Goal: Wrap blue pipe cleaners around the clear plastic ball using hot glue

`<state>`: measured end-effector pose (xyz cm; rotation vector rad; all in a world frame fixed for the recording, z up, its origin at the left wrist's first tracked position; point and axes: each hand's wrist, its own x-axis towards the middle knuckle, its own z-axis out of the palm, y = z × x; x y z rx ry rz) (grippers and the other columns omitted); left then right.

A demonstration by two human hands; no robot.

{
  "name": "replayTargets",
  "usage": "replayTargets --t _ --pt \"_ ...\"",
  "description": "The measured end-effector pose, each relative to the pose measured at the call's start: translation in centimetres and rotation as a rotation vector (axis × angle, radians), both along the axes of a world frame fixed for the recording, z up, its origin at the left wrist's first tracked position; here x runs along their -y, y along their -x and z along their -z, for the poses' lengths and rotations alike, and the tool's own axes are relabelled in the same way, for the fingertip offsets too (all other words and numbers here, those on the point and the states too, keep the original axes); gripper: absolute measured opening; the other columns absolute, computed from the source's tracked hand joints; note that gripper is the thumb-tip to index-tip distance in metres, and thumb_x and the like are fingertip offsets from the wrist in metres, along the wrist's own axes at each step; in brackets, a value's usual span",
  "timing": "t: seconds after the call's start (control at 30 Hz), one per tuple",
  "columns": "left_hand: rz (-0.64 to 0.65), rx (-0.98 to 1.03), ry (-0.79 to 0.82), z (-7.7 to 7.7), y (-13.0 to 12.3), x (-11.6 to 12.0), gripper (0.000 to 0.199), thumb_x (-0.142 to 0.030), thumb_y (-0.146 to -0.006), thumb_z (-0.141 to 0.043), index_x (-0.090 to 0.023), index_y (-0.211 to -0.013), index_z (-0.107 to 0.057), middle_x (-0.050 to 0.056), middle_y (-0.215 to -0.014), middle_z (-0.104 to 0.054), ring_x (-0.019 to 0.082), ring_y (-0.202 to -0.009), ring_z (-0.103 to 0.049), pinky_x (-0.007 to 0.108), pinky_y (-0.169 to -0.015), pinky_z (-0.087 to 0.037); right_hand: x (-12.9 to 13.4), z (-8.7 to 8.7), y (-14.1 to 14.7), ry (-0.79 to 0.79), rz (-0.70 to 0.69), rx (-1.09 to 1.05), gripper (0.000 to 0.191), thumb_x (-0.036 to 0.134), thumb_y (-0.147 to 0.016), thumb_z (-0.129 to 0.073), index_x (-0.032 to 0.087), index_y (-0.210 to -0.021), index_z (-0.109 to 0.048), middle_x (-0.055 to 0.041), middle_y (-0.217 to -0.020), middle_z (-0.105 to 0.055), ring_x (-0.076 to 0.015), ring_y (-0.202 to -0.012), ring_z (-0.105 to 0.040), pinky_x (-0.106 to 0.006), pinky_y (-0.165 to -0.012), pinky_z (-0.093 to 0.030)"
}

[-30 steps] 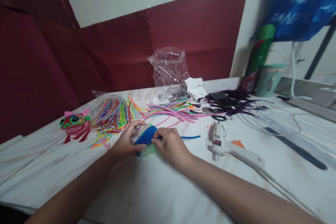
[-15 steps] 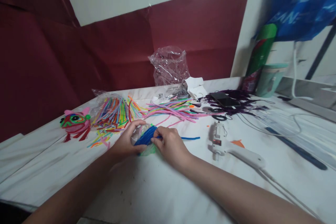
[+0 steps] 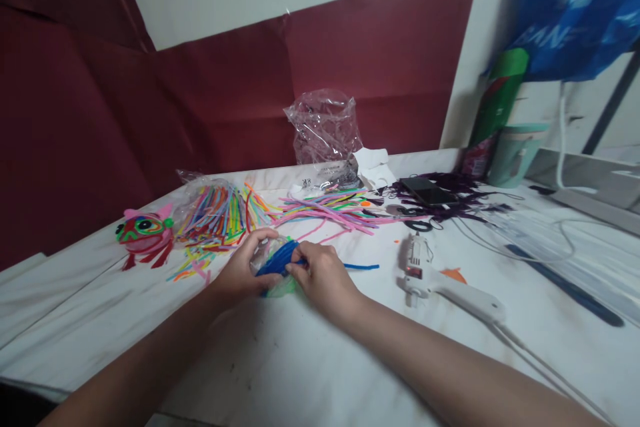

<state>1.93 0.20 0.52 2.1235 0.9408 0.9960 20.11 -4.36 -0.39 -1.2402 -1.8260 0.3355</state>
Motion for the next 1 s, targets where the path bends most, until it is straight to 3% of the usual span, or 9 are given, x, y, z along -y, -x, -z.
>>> replayTargets --t 0.2,0.4,0.7,1.0 --pt "0.004 0.041 0.127 0.09 0.44 -0.23 0.065 -0.039 -0.059 -0.076 -0.022 -0.114 -0.046 0.007 -0.118 -0.051 0.028 -0.111 -0.050 0.038 -0.093 -0.040 0.01 0.51 -0.18 -0.035 0.017 0.024 0.009 0.013 -0.079 -0.059 0.020 -0.075 -0.061 -0.0033 -0.078 -0.070 -0.0201 -0.077 -0.062 -0.031 -0.073 -0.044" --pt "0.012 0.047 0.104 0.14 0.34 -0.26 0.064 -0.038 -0.059 -0.076 -0.022 -0.114 -0.047 0.007 -0.118 -0.050 0.028 -0.112 -0.049 0.037 -0.094 -0.039 -0.04 0.53 -0.20 -0.055 0.013 0.021 0.010 0.013 -0.079 -0.058 0.020 -0.073 -0.061 -0.0031 -0.075 -0.069 -0.0199 -0.073 -0.062 -0.031 -0.071 -0.044" --pt "0.024 0.048 0.147 0.17 0.44 -0.23 0.067 -0.032 -0.059 -0.077 -0.022 -0.117 -0.045 0.008 -0.121 -0.049 0.029 -0.113 -0.050 0.038 -0.093 -0.040 0.09 0.05 -0.07 0.101 -0.025 -0.127 0.008 0.015 -0.079 -0.057 0.019 -0.071 -0.059 -0.0022 -0.072 -0.068 -0.0174 -0.068 -0.061 -0.027 -0.064 -0.044" --pt "0.064 -0.030 0.115 -0.39 0.67 -0.36 0.064 -0.031 -0.060 -0.077 -0.024 -0.116 -0.048 0.007 -0.122 -0.050 0.029 -0.116 -0.048 0.039 -0.095 -0.038 -0.04 0.39 -0.11 0.085 -0.026 -0.121 0.011 0.015 -0.078 -0.056 0.019 -0.068 -0.056 0.0004 -0.065 -0.063 -0.0150 -0.062 -0.056 -0.025 -0.059 -0.041"
